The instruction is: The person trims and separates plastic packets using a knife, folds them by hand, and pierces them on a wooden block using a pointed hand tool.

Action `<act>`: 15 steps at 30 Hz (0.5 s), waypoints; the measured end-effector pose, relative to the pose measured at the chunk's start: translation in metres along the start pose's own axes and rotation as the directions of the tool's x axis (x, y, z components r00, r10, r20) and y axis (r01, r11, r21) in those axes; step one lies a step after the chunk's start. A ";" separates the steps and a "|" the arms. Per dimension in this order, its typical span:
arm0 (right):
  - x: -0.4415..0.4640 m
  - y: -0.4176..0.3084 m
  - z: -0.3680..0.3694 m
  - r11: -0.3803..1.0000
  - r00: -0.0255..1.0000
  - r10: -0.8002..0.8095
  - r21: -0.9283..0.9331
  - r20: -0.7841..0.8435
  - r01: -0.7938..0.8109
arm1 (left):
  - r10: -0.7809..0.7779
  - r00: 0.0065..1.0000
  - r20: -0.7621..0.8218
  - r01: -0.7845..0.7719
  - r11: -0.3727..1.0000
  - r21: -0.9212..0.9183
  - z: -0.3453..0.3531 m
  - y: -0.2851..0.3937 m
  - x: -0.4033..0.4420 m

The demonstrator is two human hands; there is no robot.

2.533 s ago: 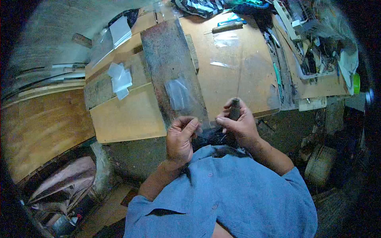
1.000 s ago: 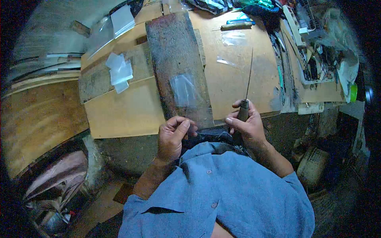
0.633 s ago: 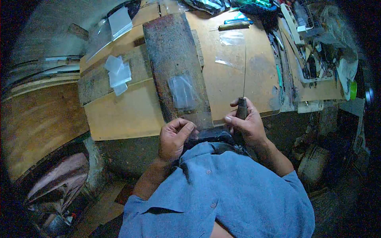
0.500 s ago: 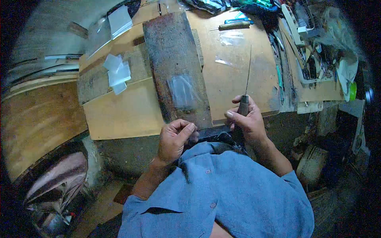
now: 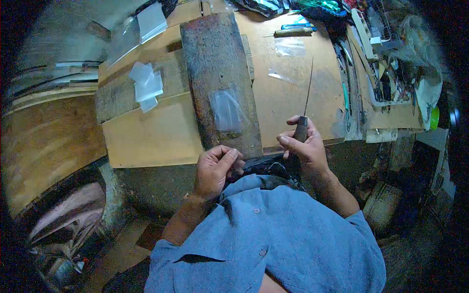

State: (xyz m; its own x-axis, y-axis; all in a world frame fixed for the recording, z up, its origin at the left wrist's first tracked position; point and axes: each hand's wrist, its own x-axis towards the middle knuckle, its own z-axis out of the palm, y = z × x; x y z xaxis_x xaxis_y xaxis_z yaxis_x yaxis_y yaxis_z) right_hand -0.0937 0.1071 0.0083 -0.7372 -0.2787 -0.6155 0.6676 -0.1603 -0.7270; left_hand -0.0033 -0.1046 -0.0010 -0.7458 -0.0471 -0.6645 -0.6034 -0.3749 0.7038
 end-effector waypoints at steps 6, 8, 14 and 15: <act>-0.005 0.006 -0.004 0.999 0.999 0.016 -0.030 0.041 -0.015 | 0.073 0.997 -0.017 -0.074 0.997 -0.031 0.000 0.002 0.000; -0.007 0.009 -0.008 1.000 0.999 0.016 -0.008 0.052 -0.016 | 0.072 0.997 0.023 -0.071 0.996 -0.055 0.000 0.004 0.000; -0.022 0.003 -0.016 0.999 0.999 0.036 0.033 -0.003 -0.036 | 0.066 0.997 0.026 -0.065 0.997 -0.039 0.015 0.008 0.001; -0.025 0.004 -0.019 0.999 1.000 0.019 0.033 -0.017 -0.018 | 0.066 0.997 0.035 -0.064 0.997 -0.036 0.018 0.009 0.003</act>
State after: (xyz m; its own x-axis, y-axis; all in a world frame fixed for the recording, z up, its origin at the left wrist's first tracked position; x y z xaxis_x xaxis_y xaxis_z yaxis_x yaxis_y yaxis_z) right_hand -0.0749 0.1311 0.0152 -0.7260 -0.2659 -0.6342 0.6842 -0.1861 -0.7052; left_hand -0.0160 -0.0918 0.0081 -0.7933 -0.0387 -0.6075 -0.5436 -0.4043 0.7356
